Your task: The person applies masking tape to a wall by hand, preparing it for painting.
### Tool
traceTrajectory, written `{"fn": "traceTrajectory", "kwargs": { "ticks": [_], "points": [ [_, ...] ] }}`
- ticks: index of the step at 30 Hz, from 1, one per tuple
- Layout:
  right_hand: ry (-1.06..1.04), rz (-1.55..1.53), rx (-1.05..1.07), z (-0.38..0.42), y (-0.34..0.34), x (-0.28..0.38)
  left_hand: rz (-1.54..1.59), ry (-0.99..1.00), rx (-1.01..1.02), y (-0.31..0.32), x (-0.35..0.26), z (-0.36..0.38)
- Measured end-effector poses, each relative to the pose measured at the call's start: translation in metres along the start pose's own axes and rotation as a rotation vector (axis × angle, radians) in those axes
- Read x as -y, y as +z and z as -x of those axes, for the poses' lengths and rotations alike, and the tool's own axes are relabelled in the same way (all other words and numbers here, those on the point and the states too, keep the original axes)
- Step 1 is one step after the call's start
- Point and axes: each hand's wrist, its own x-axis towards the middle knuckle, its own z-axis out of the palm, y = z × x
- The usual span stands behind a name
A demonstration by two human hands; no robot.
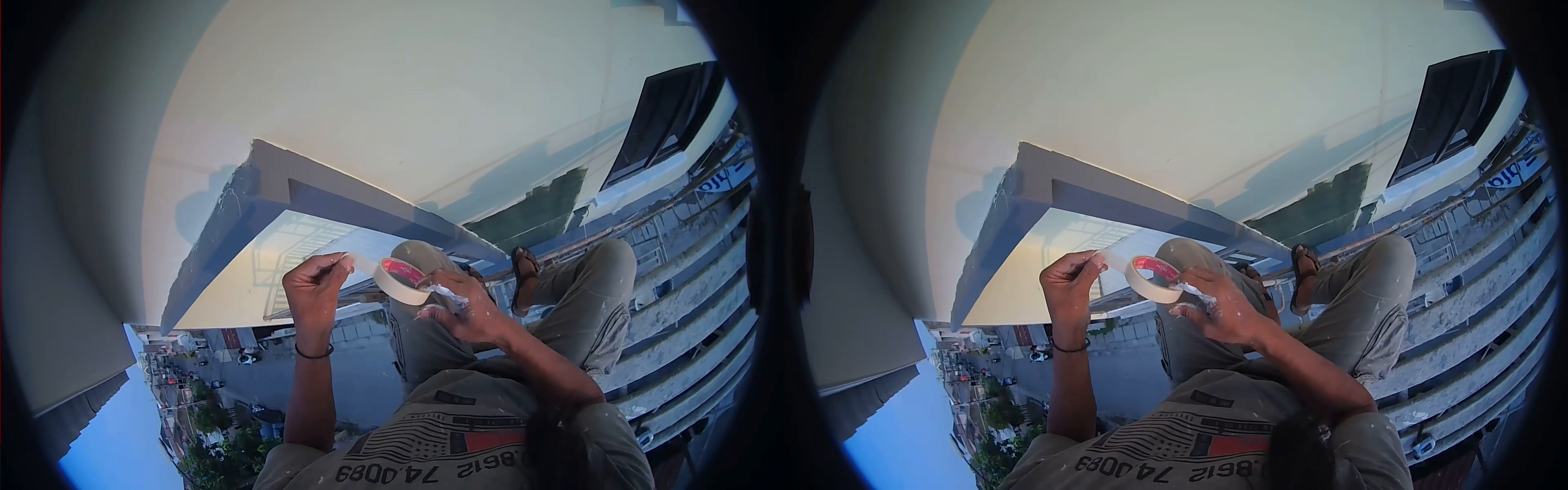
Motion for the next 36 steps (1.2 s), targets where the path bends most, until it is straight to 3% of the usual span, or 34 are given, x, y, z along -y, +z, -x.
{"fn": "traceTrajectory", "kwargs": {
  "ticks": [6, 9, 14, 17, 36],
  "points": [
    [0.362, -0.271, -0.04, 0.014, -0.01, -0.046, 0.027, -0.141, -0.139, 0.032, 0.071, 0.023],
    [0.461, -0.25, -0.051, 0.018, -0.021, -0.059, 0.133, -0.18, -0.18, 0.058, 0.099, 0.036],
    [0.428, -0.201, -0.076, 0.023, -0.028, -0.072, 0.203, -0.108, -0.282, 0.095, 0.143, 0.046],
    [0.388, -0.186, -0.076, 0.023, -0.031, -0.074, 0.176, -0.038, -0.313, 0.103, 0.146, 0.046],
    [0.347, -0.143, 0.017, 0.023, -0.034, -0.088, 0.111, -0.049, -0.344, 0.108, 0.143, 0.044]
  ]
}}
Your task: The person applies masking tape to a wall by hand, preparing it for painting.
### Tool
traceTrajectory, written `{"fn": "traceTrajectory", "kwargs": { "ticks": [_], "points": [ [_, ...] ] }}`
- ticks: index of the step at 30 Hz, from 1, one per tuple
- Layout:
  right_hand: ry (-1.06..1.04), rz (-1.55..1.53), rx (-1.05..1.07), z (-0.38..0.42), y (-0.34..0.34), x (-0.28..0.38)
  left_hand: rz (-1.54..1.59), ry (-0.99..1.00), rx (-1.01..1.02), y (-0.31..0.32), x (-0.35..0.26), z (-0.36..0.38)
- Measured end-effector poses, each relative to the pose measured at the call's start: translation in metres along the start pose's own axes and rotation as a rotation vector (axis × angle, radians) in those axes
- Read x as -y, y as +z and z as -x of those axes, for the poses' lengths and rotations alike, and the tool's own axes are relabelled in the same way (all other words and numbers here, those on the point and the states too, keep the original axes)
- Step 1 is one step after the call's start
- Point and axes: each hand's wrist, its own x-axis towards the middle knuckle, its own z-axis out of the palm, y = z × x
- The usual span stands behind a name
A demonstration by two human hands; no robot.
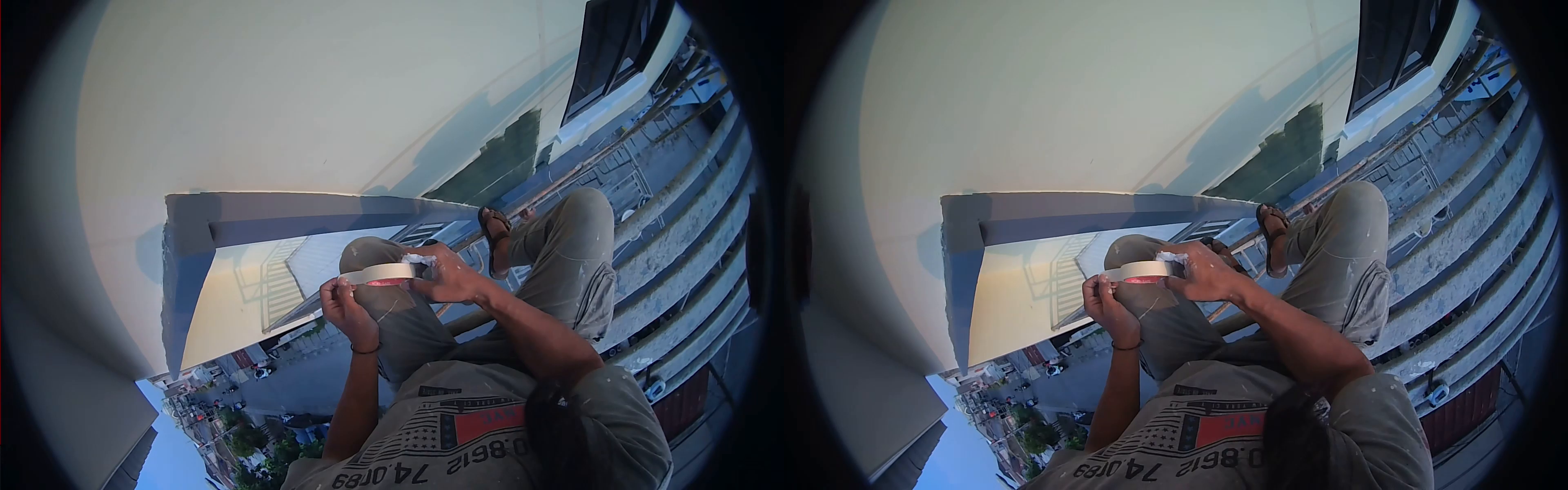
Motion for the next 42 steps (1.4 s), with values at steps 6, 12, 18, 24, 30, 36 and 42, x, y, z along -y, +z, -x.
{"fn": "traceTrajectory", "kwargs": {
  "ticks": [6, 12, 18, 24, 30, 36, 42],
  "points": [
    [-0.021, 0.007, -0.015, 0.0001, 0.0006, -0.0021, -0.011, 0.0, -0.003, 0.0005, 0.0007, -0.0005],
    [-0.01, 0.017, -0.006, -0.0007, -0.0004, 0.0009, -0.025, 0.007, -0.002, 0.0007, -0.0009, -0.0001],
    [-0.024, 0.0, -0.016, -0.0013, 0.0019, -0.0023, -0.022, 0.007, 0.011, 0.0011, -0.0027, -0.0001],
    [-0.003, -0.006, -0.009, -0.0011, 0.0012, 0.0009, -0.027, 0.005, 0.013, 0.0014, -0.0028, -0.0003],
    [-0.072, 0.006, -0.049, -0.0017, 0.0051, -0.0018, -0.027, 0.007, 0.019, 0.0012, -0.0019, -0.0011],
    [-0.057, 0.007, -0.037, -0.0014, 0.0034, -0.0002, -0.023, -0.002, 0.024, 0.0015, -0.0024, -0.0012],
    [-0.079, 0.005, -0.029, -0.0018, 0.0024, 0.0016, -0.034, 0.007, 0.02, 0.0021, -0.003, -0.0016]
  ]
}}
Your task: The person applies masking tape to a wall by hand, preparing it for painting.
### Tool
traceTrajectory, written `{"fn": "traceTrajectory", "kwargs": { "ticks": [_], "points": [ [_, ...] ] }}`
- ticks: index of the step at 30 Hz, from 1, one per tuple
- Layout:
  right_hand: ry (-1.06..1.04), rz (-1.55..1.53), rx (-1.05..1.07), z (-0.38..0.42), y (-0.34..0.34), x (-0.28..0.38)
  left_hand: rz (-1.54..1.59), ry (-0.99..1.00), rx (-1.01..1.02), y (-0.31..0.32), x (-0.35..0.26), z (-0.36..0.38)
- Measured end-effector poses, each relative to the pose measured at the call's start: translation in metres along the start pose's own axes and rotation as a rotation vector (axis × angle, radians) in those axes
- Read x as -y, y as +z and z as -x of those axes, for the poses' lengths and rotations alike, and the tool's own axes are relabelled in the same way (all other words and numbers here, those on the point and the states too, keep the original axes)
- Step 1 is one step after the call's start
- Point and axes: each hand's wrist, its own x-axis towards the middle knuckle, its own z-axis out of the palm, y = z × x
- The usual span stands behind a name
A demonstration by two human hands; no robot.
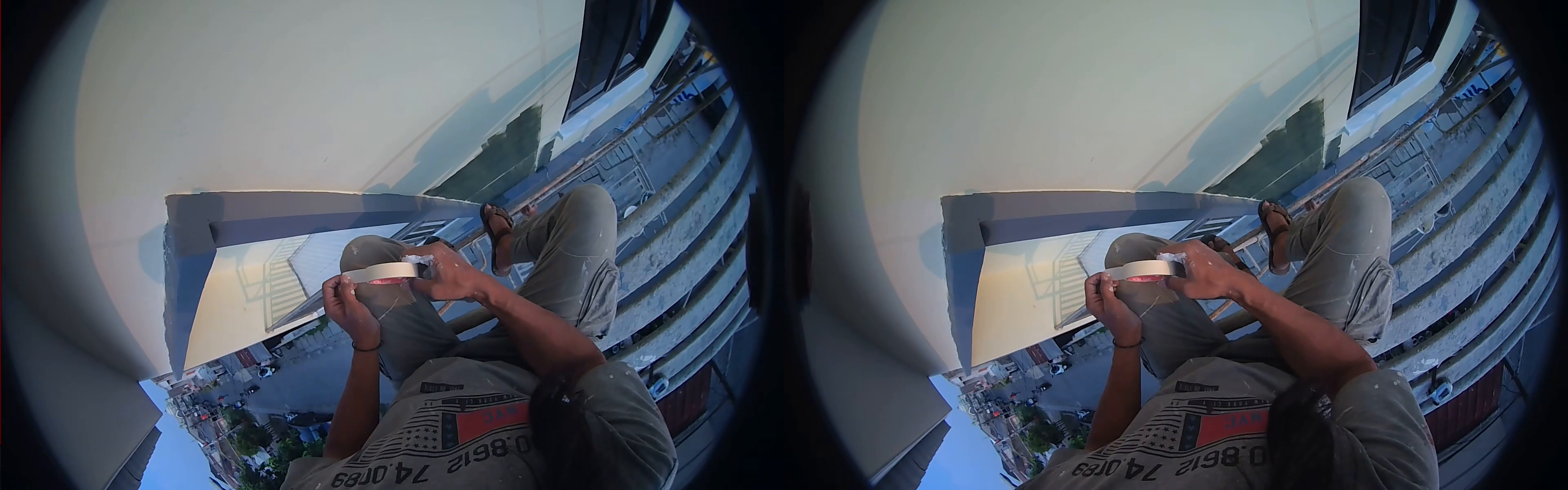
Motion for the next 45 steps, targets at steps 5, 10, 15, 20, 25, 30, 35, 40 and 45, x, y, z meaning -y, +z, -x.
{"fn": "traceTrajectory", "kwargs": {
  "ticks": [5, 10, 15, 20, 25, 30, 35, 40, 45],
  "points": [
    [-0.019, 0.035, 0.004, 0.0, 0.0, -0.004, -0.011, 0.003, -0.002, -0.001, 0.002, 0.0],
    [-0.03, 0.026, -0.001, 0.0, 0.002, -0.007, -0.021, 0.011, 0.008, -0.003, 0.005, -0.001],
    [-0.005, 0.033, 0.02, -0.001, 0.001, -0.005, -0.015, 0.013, 0.015, -0.004, 0.004, 0.0],
    [-0.033, 0.025, 0.009, -0.001, 0.003, -0.011, -0.011, 0.015, 0.015, -0.007, 0.009, -0.001],
    [0.01, 0.041, 0.026, 0.0, 0.0, -0.01, -0.025, 0.002, 0.013, -0.005, 0.005, 0.0],
    [0.181, -0.179, 0.0, -0.003, -0.006, 0.016, 0.171, -0.113, 0.036, -0.012, -0.022, -0.018],
    [-0.02, -0.188, -0.025, -0.056, -0.004, 0.057, -0.188, 0.328, 0.089, -0.031, -0.126, -0.079],
    [-0.395, -0.504, 0.083, -0.13, 0.013, 0.125, -0.243, 0.544, 0.048, -0.041, -0.231, -0.153],
    [-0.589, -0.02, -0.019, -0.173, -0.001, 0.125, -0.439, 0.57, 0.012, -0.046, -0.264, -0.201]
  ]
}}
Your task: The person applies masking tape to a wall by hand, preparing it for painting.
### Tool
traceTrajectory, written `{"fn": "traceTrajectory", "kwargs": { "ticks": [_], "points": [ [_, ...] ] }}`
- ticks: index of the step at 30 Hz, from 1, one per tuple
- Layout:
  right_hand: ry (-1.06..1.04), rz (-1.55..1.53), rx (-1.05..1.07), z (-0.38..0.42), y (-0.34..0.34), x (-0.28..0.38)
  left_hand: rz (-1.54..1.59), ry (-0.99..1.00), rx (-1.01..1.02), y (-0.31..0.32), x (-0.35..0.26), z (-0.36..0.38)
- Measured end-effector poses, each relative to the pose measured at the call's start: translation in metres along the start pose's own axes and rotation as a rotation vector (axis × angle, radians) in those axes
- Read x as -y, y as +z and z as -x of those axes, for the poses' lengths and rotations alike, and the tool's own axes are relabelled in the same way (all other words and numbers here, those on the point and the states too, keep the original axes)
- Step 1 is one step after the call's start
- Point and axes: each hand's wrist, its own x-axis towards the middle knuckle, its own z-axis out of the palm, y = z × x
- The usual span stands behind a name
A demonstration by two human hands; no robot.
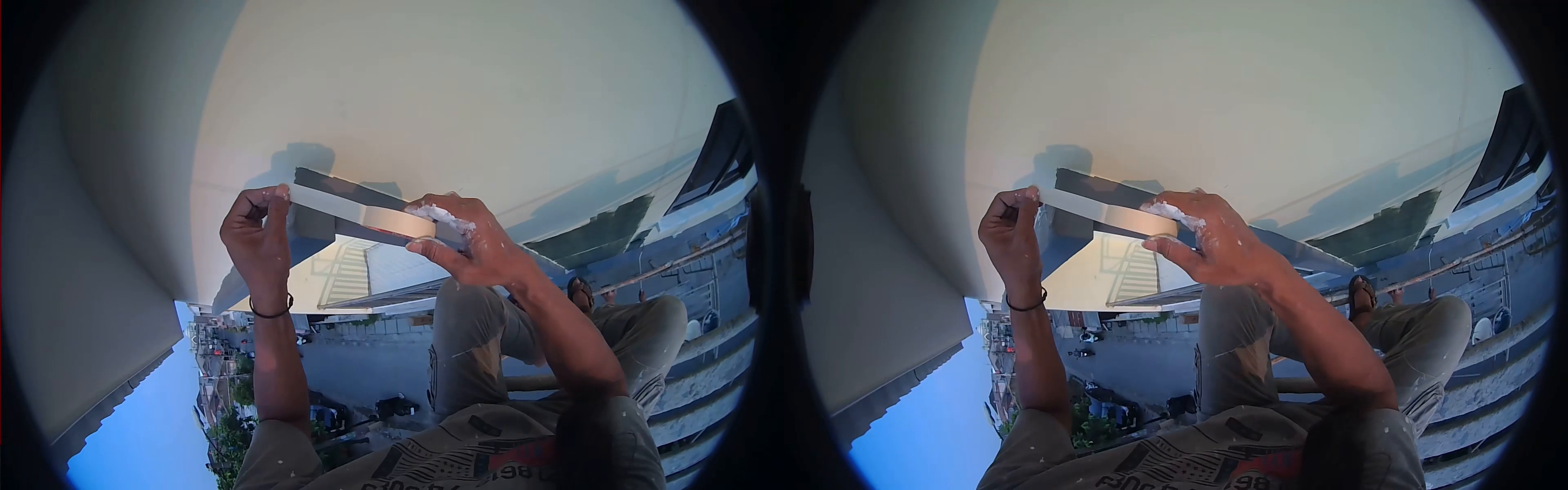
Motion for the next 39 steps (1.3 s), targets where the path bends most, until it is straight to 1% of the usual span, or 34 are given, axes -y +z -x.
{"fn": "traceTrajectory", "kwargs": {
  "ticks": [3, 6, 9, 12, 14, 15, 17, 19, 22, 25, 26, 28, 31, 34, 35, 37, 39],
  "points": [
    [0.137, 0.167, 0.09, 0.009, -0.008, -0.036, -0.108, 0.021, 0.044, 0.008, 0.023, -0.012],
    [0.26, 0.277, 0.111, 0.019, -0.012, -0.069, -0.18, 0.01, 0.038, 0.013, 0.052, -0.021],
    [0.388, 0.281, 0.136, 0.032, -0.015, -0.095, -0.191, -0.027, 0.0, 0.009, 0.067, -0.031],
    [0.379, 0.25, 0.08, 0.05, -0.015, -0.124, -0.195, -0.036, -0.027, 0.003, 0.074, -0.036],
    [0.285, 0.317, 0.001, 0.069, -0.013, -0.153, -0.23, -0.052, -0.025, 0.0, 0.082, -0.039],
    [0.236, 0.351, -0.041, 0.071, -0.014, -0.156, -0.249, -0.056, -0.033, 0.001, 0.082, -0.04],
    [0.416, 0.168, 0.002, 0.076, -0.021, -0.159, -0.285, -0.065, -0.051, 0.005, 0.08, -0.038],
    [0.618, 0.007, 0.07, 0.084, -0.029, -0.165, -0.306, -0.029, -0.069, 0.008, 0.082, -0.038],
    [0.409, 0.035, -0.014, 0.107, -0.024, -0.197, -0.36, 0.017, -0.09, 0.011, 0.08, -0.036],
    [0.455, -0.13, -0.092, 0.115, -0.015, -0.207, -0.397, 0.075, -0.113, 0.014, 0.079, -0.037],
    [0.51, -0.159, -0.096, 0.117, -0.012, -0.21, -0.402, 0.097, -0.122, 0.015, 0.079, -0.038],
    [0.62, -0.214, -0.108, 0.12, -0.008, -0.214, -0.355, 0.057, -0.09, 0.012, 0.081, -0.041],
    [0.588, -0.245, -0.145, 0.118, -0.004, -0.218, -0.328, 0.019, -0.055, 0.012, 0.082, -0.046],
    [0.66, -0.292, -0.153, 0.114, -0.007, -0.213, -0.366, -0.042, -0.059, 0.016, 0.076, -0.046],
    [0.649, -0.296, -0.155, 0.113, -0.008, -0.215, -0.386, -0.067, -0.067, 0.017, 0.074, -0.045],
    [0.627, -0.308, -0.155, 0.113, -0.007, -0.22, -0.404, -0.065, -0.081, 0.018, 0.075, -0.044],
    [0.65, -0.308, -0.152, 0.113, -0.006, -0.225, -0.416, -0.064, -0.087, 0.018, 0.076, -0.042]
  ]
}}
